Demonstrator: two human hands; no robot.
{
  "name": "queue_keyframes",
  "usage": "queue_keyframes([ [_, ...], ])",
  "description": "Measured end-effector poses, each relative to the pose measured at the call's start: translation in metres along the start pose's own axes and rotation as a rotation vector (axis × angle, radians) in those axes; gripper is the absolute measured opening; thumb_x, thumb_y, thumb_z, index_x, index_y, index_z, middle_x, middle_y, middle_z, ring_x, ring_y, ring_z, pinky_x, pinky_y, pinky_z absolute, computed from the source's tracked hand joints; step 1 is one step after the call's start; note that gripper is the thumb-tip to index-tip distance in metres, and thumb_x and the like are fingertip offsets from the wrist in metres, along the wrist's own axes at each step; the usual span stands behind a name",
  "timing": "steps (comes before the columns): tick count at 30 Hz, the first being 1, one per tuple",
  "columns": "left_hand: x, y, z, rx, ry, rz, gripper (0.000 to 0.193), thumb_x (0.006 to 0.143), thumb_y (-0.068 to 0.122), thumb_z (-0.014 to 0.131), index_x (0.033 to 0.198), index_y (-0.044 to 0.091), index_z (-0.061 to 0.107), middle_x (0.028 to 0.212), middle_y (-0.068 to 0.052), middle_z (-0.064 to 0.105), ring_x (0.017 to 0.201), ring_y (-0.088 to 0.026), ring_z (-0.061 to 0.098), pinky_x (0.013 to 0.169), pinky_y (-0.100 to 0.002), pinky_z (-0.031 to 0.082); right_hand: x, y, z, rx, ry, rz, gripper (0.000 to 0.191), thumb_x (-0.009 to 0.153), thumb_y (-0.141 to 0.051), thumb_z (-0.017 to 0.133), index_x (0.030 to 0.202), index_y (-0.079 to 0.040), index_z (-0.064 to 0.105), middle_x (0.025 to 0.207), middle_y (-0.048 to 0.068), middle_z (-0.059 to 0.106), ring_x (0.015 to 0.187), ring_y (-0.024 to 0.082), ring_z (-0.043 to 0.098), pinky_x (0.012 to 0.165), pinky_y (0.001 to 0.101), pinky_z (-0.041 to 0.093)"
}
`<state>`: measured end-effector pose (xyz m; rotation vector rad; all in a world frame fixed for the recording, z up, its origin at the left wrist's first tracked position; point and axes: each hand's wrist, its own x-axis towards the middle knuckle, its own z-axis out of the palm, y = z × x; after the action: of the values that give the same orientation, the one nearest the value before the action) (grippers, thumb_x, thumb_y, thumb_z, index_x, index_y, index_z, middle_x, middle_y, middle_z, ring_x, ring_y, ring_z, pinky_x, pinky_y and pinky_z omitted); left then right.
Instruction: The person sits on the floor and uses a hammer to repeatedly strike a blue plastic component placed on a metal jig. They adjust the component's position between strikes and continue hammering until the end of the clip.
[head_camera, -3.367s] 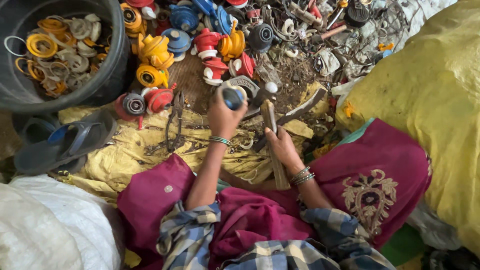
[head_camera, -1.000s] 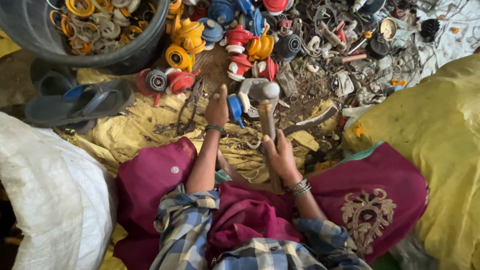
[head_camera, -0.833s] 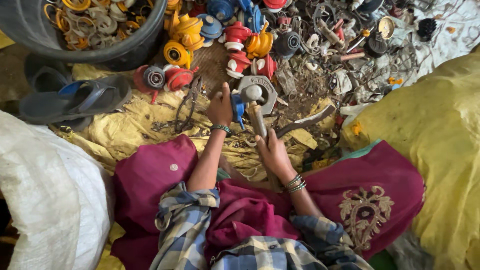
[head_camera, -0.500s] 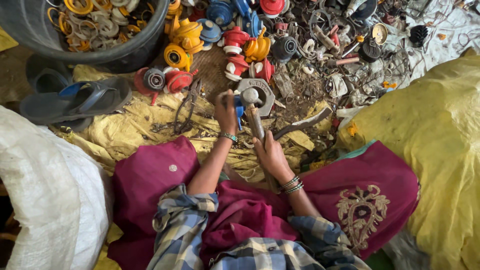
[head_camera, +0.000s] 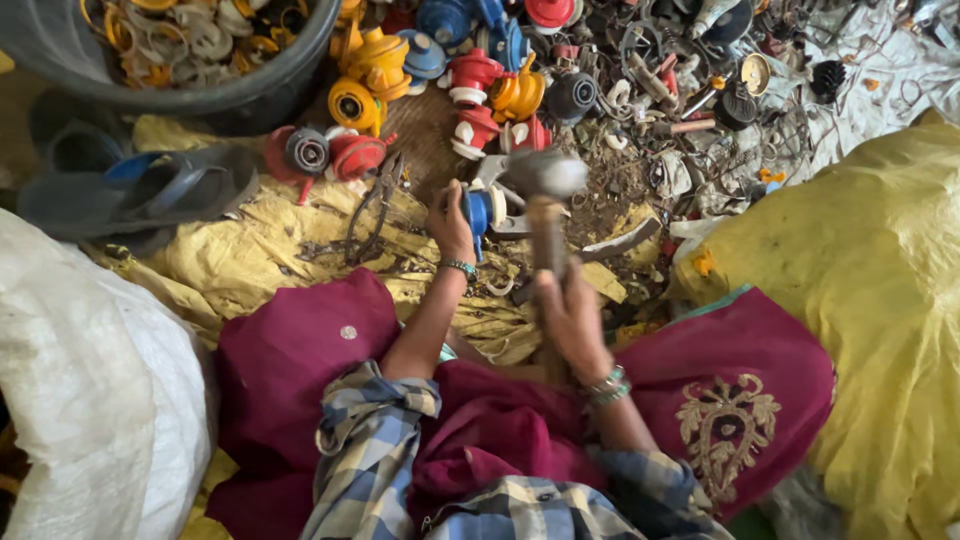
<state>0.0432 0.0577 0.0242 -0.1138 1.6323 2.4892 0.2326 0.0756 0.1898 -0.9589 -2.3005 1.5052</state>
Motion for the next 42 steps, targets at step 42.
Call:
queue_keyframes([
  [42,0.017,-0.008,-0.018,0.102,0.149,-0.080,0.048,0.103,0.041,0.054,0.088,0.000,0.074,0.078,-0.005,0.072,0.070,-0.016,0.065,0.069,-0.033,0.052,0.005,0.021,-0.025,-0.172,0.268,-0.143,0.025,0.109,-0.025,0.053,0.112,0.000,0.055,0.070,0.009,0.063,0.055,0.016,0.060,0.050,0.0336,0.046],
])
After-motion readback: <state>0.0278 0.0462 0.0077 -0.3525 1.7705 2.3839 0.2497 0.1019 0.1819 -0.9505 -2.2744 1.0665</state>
